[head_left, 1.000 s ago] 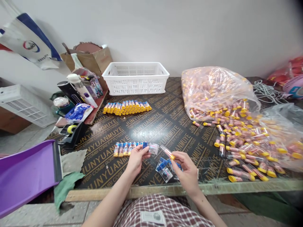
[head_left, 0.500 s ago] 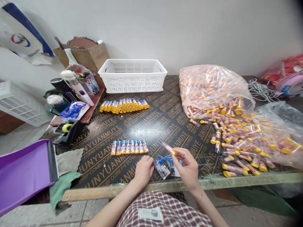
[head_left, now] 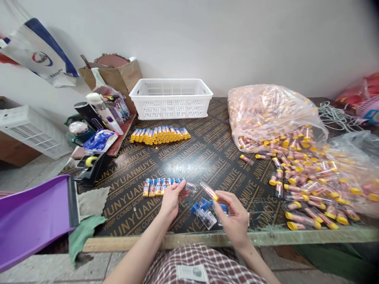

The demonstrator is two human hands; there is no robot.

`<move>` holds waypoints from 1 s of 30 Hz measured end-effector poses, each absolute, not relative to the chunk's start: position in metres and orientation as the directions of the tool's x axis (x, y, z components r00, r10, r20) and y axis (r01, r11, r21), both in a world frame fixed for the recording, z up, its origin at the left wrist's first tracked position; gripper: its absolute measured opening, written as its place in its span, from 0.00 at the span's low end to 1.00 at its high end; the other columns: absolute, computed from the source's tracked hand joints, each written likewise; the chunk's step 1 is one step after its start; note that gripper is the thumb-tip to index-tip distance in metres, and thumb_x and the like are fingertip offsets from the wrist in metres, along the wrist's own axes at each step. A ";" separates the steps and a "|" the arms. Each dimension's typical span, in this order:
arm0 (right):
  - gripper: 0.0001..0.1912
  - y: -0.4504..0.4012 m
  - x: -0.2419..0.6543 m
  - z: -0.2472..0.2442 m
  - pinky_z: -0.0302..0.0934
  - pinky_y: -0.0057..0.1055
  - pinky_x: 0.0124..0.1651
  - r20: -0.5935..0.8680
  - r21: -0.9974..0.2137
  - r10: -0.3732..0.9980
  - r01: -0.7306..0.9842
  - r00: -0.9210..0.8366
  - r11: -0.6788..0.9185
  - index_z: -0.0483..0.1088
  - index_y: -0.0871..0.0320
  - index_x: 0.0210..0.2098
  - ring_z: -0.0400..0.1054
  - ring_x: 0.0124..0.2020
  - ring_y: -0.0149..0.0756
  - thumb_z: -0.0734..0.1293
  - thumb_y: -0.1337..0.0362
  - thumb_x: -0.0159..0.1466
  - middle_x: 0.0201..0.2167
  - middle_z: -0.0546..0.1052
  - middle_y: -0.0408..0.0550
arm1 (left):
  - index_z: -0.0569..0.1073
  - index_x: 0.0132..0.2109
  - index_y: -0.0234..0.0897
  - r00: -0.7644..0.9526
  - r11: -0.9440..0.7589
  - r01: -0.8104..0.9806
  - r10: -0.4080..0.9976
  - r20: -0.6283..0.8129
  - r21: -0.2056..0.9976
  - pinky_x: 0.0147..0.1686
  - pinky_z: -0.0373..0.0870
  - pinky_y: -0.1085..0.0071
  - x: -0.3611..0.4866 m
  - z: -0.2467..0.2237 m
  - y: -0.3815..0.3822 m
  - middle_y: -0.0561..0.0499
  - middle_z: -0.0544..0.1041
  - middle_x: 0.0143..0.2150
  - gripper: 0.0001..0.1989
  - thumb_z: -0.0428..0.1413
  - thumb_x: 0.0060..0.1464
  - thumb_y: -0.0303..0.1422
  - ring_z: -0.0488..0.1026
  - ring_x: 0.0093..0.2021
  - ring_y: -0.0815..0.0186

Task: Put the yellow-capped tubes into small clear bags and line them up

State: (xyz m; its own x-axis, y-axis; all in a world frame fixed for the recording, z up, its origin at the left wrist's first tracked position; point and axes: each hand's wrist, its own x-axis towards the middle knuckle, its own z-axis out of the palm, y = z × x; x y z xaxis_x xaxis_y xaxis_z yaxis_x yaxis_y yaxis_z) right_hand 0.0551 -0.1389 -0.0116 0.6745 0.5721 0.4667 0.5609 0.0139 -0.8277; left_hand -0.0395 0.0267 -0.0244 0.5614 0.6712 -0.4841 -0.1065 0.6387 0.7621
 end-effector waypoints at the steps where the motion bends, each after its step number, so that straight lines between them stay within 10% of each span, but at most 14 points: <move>1: 0.13 -0.138 0.055 -0.011 0.68 0.35 0.41 0.481 -0.815 0.571 0.579 0.665 0.012 0.71 0.53 0.44 0.70 0.41 0.37 0.66 0.72 0.60 0.40 0.73 0.49 | 0.74 0.27 0.30 0.550 0.643 -0.115 0.676 -0.490 0.757 0.26 0.70 0.75 -0.040 -0.025 0.027 0.50 0.76 0.22 0.20 0.68 0.31 0.41 0.73 0.23 0.69; 17: 0.16 -0.133 0.048 -0.021 0.66 0.35 0.46 0.417 -0.811 0.751 0.582 0.512 0.053 0.69 0.51 0.46 0.69 0.44 0.36 0.60 0.73 0.63 0.42 0.72 0.48 | 0.73 0.43 0.34 0.688 0.632 -0.166 0.624 -0.370 0.757 0.32 0.72 0.72 -0.040 -0.011 0.012 0.51 0.77 0.31 0.22 0.66 0.40 0.37 0.74 0.28 0.69; 26: 0.43 -0.129 0.057 -0.021 0.54 0.49 0.61 0.394 -0.830 0.831 0.540 0.392 0.139 0.49 0.51 0.62 0.51 0.63 0.48 0.61 0.76 0.48 0.64 0.50 0.52 | 0.77 0.33 0.28 0.879 0.597 0.150 0.285 -0.383 0.788 0.29 0.69 0.75 -0.049 -0.003 -0.001 0.47 0.77 0.29 0.15 0.64 0.43 0.37 0.72 0.27 0.70; 30: 0.44 -0.131 0.057 -0.022 0.55 0.45 0.61 0.351 -0.880 0.875 0.437 0.333 0.187 0.49 0.52 0.62 0.56 0.61 0.45 0.60 0.76 0.46 0.60 0.59 0.52 | 0.77 0.33 0.28 0.878 0.610 0.184 0.251 -0.409 0.771 0.28 0.68 0.76 -0.049 -0.001 -0.007 0.47 0.77 0.28 0.17 0.66 0.40 0.39 0.72 0.26 0.70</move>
State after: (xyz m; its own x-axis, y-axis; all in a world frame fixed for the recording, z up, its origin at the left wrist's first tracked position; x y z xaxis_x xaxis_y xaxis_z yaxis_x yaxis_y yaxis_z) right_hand 0.0569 -0.1305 -0.0220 0.3334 0.8750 0.3511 0.4370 0.1865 -0.8799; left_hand -0.0486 -0.0065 -0.0008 0.8775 0.2511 -0.4085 0.1842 0.6102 0.7706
